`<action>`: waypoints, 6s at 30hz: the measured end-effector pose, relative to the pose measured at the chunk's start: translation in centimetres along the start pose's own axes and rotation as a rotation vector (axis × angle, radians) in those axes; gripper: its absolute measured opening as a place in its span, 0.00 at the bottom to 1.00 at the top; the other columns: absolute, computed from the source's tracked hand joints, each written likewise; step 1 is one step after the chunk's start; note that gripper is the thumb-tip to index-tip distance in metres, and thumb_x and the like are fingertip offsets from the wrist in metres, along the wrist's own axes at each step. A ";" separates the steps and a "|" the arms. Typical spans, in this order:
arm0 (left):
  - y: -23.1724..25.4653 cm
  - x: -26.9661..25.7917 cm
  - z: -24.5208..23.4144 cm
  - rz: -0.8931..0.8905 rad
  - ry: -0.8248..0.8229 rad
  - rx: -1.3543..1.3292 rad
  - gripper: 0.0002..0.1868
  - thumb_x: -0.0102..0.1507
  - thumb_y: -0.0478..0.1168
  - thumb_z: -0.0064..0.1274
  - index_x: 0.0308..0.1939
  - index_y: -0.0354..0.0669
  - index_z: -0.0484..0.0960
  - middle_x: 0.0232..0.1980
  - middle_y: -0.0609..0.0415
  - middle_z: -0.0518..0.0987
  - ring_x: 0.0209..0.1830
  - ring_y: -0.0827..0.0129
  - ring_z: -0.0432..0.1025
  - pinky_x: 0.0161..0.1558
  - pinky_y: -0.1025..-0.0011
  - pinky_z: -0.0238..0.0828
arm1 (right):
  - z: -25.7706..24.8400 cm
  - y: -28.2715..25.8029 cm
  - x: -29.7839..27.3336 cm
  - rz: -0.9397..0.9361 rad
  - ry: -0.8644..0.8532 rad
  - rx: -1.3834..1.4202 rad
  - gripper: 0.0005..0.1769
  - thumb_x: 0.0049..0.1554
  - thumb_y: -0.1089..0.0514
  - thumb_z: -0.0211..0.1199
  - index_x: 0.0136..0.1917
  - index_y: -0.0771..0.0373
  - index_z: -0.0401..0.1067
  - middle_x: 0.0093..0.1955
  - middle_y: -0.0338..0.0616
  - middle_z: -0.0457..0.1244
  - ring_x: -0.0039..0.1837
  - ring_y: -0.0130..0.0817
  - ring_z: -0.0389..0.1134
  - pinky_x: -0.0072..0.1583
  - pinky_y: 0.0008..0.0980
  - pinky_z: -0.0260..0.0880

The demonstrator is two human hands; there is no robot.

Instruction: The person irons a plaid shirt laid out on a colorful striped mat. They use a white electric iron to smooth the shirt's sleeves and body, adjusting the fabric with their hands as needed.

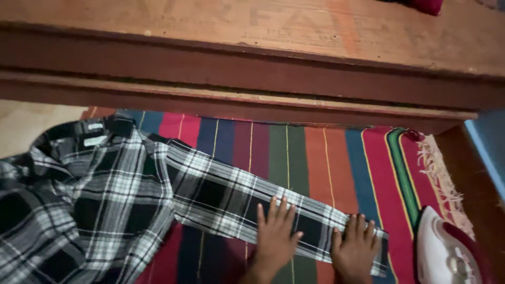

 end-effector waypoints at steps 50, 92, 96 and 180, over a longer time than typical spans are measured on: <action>-25.7 -3.2 -11.5 -0.245 0.394 0.279 0.33 0.66 0.54 0.49 0.74 0.51 0.70 0.79 0.41 0.65 0.80 0.37 0.54 0.76 0.38 0.49 | 0.5 -24.4 1.7 -0.316 -0.664 0.233 0.50 0.64 0.31 0.42 0.83 0.67 0.35 0.87 0.54 0.30 0.86 0.51 0.24 0.80 0.54 0.23; 3.9 -0.7 3.3 -0.060 0.186 0.094 0.35 0.64 0.59 0.44 0.71 0.48 0.68 0.77 0.46 0.60 0.79 0.45 0.49 0.75 0.36 0.37 | 0.0 0.7 2.6 -0.232 -0.277 0.083 0.46 0.61 0.33 0.46 0.78 0.69 0.50 0.82 0.58 0.45 0.83 0.50 0.40 0.76 0.60 0.35; -2.1 1.4 1.9 -0.165 0.151 0.304 0.38 0.64 0.67 0.40 0.72 0.54 0.68 0.79 0.47 0.59 0.78 0.41 0.49 0.72 0.32 0.35 | -0.1 0.6 2.4 -0.230 -0.268 0.105 0.44 0.63 0.34 0.47 0.79 0.69 0.50 0.82 0.59 0.45 0.84 0.51 0.41 0.77 0.60 0.35; -33.6 4.5 -11.7 -0.615 0.024 0.401 0.30 0.68 0.40 0.42 0.76 0.68 0.68 0.80 0.41 0.59 0.75 0.38 0.57 0.63 0.34 0.62 | 2.5 9.4 7.7 0.167 -0.589 0.518 0.16 0.48 0.52 0.75 0.46 0.63 0.78 0.46 0.51 0.71 0.49 0.46 0.75 0.52 0.42 0.72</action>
Point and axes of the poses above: each hand's wrist, its own x-axis towards the middle knuckle, its own z-axis out of the palm, y = z × x, the point moved 6 cm from there along x, towards the middle knuckle
